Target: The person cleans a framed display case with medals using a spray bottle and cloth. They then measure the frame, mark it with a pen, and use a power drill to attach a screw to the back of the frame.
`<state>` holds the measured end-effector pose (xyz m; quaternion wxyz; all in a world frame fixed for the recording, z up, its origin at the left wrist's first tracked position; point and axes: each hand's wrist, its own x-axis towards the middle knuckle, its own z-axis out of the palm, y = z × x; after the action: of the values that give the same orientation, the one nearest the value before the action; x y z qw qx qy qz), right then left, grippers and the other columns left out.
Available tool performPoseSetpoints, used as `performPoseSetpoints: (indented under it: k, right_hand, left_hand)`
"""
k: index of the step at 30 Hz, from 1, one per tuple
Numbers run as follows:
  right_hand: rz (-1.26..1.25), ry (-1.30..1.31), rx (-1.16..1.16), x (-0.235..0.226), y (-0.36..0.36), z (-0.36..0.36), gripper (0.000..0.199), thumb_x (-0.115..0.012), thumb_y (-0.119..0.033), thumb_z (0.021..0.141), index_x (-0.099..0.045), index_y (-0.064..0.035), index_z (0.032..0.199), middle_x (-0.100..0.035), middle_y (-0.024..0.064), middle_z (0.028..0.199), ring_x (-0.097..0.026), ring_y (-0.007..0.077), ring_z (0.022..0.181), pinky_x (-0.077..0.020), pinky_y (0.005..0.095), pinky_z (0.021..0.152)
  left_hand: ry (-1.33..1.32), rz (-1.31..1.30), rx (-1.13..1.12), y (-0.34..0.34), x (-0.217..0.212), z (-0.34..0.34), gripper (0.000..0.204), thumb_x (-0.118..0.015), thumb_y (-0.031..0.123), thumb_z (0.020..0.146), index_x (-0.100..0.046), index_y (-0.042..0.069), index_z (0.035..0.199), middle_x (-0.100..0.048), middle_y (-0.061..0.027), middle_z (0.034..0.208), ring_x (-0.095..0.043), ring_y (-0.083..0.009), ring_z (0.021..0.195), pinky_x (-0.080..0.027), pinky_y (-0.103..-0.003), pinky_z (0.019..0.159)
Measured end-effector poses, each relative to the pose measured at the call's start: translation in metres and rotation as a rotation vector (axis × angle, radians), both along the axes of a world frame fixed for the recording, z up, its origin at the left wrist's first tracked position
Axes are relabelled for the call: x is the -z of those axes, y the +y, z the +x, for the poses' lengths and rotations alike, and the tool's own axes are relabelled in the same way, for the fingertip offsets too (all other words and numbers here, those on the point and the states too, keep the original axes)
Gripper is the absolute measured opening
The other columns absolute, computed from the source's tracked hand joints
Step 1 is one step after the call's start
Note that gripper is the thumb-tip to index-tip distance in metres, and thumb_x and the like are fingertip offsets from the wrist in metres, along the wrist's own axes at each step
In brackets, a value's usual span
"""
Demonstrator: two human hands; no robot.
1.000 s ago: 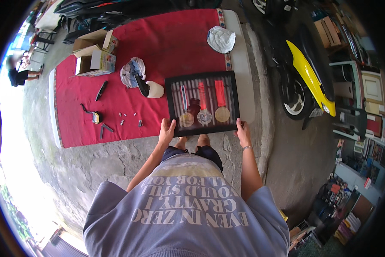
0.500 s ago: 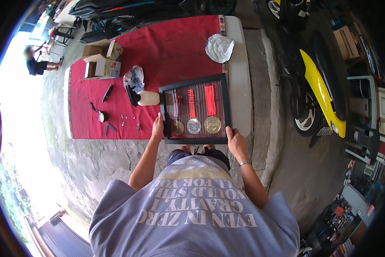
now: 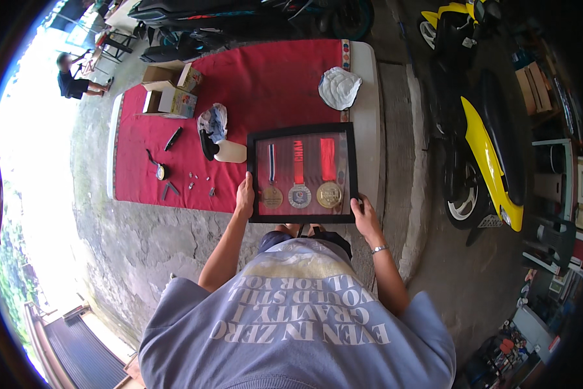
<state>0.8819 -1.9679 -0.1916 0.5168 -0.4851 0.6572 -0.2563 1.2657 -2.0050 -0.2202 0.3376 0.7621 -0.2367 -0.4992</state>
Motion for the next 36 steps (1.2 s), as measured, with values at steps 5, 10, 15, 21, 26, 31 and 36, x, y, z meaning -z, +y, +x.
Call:
performPoseSetpoints:
  k: [5, 10, 15, 21, 26, 31, 36]
  right_hand:
    - [0.368, -0.448, 0.274, 0.021, 0.007, -0.022, 0.085, -0.033, -0.073, 0.096, -0.052, 0.0017, 0.132, -0.062, 0.0098, 0.112, -0.059, 0.0194, 0.104, -0.0477, 0.0353, 0.094]
    - [0.23, -1.034, 0.628, 0.041, -0.015, 0.05, 0.085, -0.034, -0.078, 0.091, -0.047, -0.0066, 0.135, -0.059, 0.005, 0.12, -0.058, 0.0182, 0.104, -0.0481, 0.0387, 0.092]
    - [0.355, -1.404, 0.54, 0.036, -0.067, 0.129, 0.097, -0.019, -0.083, 0.089, -0.038, -0.0083, 0.148, -0.05, 0.0103, 0.143, -0.049, 0.027, 0.129, -0.0365, 0.0468, 0.11]
    - [0.409, -1.327, 0.56, 0.039, -0.122, 0.16, 0.103, -0.015, -0.083, 0.089, -0.038, -0.0009, 0.146, -0.048, 0.019, 0.146, -0.045, 0.0354, 0.136, -0.0295, 0.0535, 0.114]
    - [0.463, -1.067, 0.428, 0.058, -0.118, 0.123, 0.087, -0.026, -0.073, 0.096, -0.044, 0.0016, 0.136, -0.056, 0.0267, 0.132, -0.059, 0.0369, 0.12, -0.0447, 0.0534, 0.103]
    - [0.349, -1.066, 0.504, 0.035, -0.119, 0.06, 0.073, -0.029, -0.067, 0.1, -0.049, 0.0005, 0.121, -0.064, 0.0226, 0.114, -0.065, 0.0335, 0.107, -0.0533, 0.0501, 0.092]
    - [0.28, -1.001, 0.35, -0.024, -0.136, 0.036, 0.079, -0.027, -0.072, 0.097, -0.047, -0.0001, 0.125, -0.063, 0.0218, 0.115, -0.066, 0.0315, 0.107, -0.0551, 0.0482, 0.09]
  left_hand:
    - [-0.237, -0.382, 0.191, -0.018, -0.092, -0.041, 0.048, -0.056, 0.045, 0.1, -0.058, -0.003, 0.101, -0.061, -0.0116, 0.076, -0.055, -0.0195, 0.069, -0.046, -0.035, 0.064]
    - [-0.43, -0.564, 0.544, -0.068, -0.239, -0.062, 0.045, -0.07, 0.04, 0.09, -0.06, -0.002, 0.104, -0.06, -0.0158, 0.069, -0.06, -0.0249, 0.062, -0.046, -0.039, 0.06]
    - [-0.698, -0.626, 0.809, -0.103, -0.313, -0.092, 0.046, -0.075, 0.035, 0.085, -0.06, -0.001, 0.111, -0.068, -0.0166, 0.083, -0.065, -0.0264, 0.066, -0.048, -0.034, 0.061]
    - [-0.885, -0.684, 0.969, -0.121, -0.314, -0.112, 0.055, -0.076, 0.041, 0.082, -0.06, 0.002, 0.117, -0.068, -0.0186, 0.104, -0.066, -0.0364, 0.08, -0.051, -0.044, 0.073]
    - [-0.948, -0.752, 0.983, -0.131, -0.294, -0.099, 0.052, -0.074, 0.038, 0.084, -0.058, 0.003, 0.118, -0.067, -0.0167, 0.106, -0.066, -0.0385, 0.084, -0.052, -0.046, 0.074]
    - [-0.994, -0.803, 1.027, -0.136, -0.278, -0.092, 0.048, -0.076, 0.032, 0.083, -0.058, 0.005, 0.118, -0.066, -0.0144, 0.107, -0.066, -0.0366, 0.092, -0.053, -0.044, 0.078]
    - [-1.041, -0.844, 1.098, -0.122, -0.259, -0.082, 0.049, -0.078, 0.03, 0.079, -0.058, 0.004, 0.116, -0.063, -0.0128, 0.102, -0.065, -0.0332, 0.097, -0.052, -0.042, 0.082]
